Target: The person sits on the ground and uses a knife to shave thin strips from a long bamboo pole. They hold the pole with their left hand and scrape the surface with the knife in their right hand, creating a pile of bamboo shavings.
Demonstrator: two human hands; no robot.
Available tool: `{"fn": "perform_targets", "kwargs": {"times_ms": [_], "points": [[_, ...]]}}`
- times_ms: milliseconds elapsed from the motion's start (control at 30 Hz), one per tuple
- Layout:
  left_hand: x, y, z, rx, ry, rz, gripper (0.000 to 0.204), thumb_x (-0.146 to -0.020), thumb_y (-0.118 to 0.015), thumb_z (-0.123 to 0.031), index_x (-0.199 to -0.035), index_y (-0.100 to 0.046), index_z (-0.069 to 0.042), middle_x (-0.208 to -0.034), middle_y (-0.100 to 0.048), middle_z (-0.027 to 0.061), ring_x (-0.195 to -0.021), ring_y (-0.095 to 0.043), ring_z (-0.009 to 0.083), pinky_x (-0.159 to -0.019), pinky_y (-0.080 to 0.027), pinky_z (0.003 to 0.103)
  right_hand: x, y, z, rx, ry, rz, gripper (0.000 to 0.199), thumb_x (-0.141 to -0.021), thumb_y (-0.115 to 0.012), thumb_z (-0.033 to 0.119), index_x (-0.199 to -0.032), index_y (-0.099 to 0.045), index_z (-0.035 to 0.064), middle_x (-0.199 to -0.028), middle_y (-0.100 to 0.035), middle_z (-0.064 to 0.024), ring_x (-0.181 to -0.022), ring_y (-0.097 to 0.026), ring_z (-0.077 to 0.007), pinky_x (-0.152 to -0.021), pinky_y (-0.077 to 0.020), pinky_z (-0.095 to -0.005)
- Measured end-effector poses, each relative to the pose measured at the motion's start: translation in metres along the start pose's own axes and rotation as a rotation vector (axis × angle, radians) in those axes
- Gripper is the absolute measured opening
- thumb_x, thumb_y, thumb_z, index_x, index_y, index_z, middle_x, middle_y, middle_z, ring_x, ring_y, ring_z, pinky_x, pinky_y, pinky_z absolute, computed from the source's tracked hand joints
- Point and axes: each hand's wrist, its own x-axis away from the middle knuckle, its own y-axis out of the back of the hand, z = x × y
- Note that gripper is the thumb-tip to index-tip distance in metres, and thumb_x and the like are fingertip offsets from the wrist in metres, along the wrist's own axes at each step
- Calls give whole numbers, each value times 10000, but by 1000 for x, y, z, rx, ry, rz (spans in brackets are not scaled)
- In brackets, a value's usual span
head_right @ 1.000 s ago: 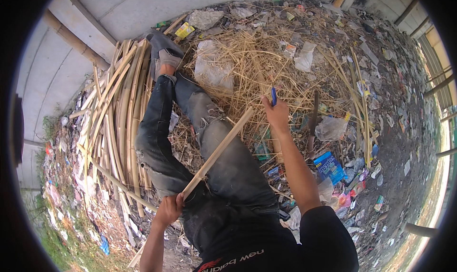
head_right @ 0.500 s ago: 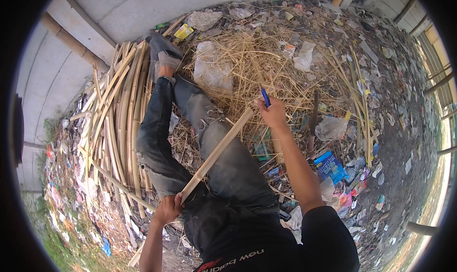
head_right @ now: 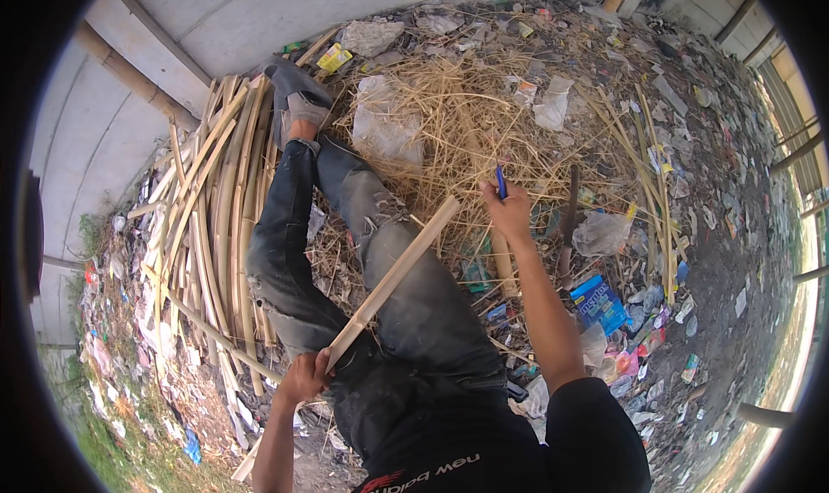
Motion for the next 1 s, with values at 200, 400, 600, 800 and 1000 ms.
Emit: {"fn": "perform_targets", "kwargs": {"times_ms": [200,400,600,800,1000], "points": [[-3,-2,0,19,15,-4,748,-1137,-363,-558,-793,-694,17,-558,-623,121,-569,-693,289,-618,-544,424,62,-10,51,357,254,308,568,-1073,-539,545,-928,-727,29,-681,-665,-189,-667,-672,-407,-654,-512,-503],[-1,-1,-6,0,-12,-22,720,-1144,-371,-529,-785,-688,10,-545,-613,111,-555,-688,284,-608,-546,427,53,-4,62,495,189,348,624,-1090,-481,559,-873,-710,20,-715,-682,-239,-705,-680,-466,-677,-532,-544],[-4,1,-6,-38,-54,-44,666,-1152,-389,-460,-802,-695,17,-577,-642,135,-585,-708,324,-640,-559,451,65,-9,50,503,343,321,677,-1096,-443,585,-802,-694,30,-647,-639,-226,-685,-667,-463,-675,-535,-536],[-5,0,-9,-65,-83,-82,633,-1149,-410,-434,-817,-711,12,-643,-678,191,-648,-723,395,-680,-564,489,-1,31,-17,249,-5,148,648,-1101,-476,588,-879,-639,2,-677,-607,-155,-602,-586,-306,-608,-459,-453],[-10,-7,-7,-121,-114,-135,553,-1132,-475,-376,-820,-710,15,-688,-687,241,-737,-688,498,-709,-543,560,50,-3,36,-22,35,345,419,-1126,-538,390,-1049,-637,-9,-775,-653,-127,-683,-631,-240,-657,-488,-429]]}}
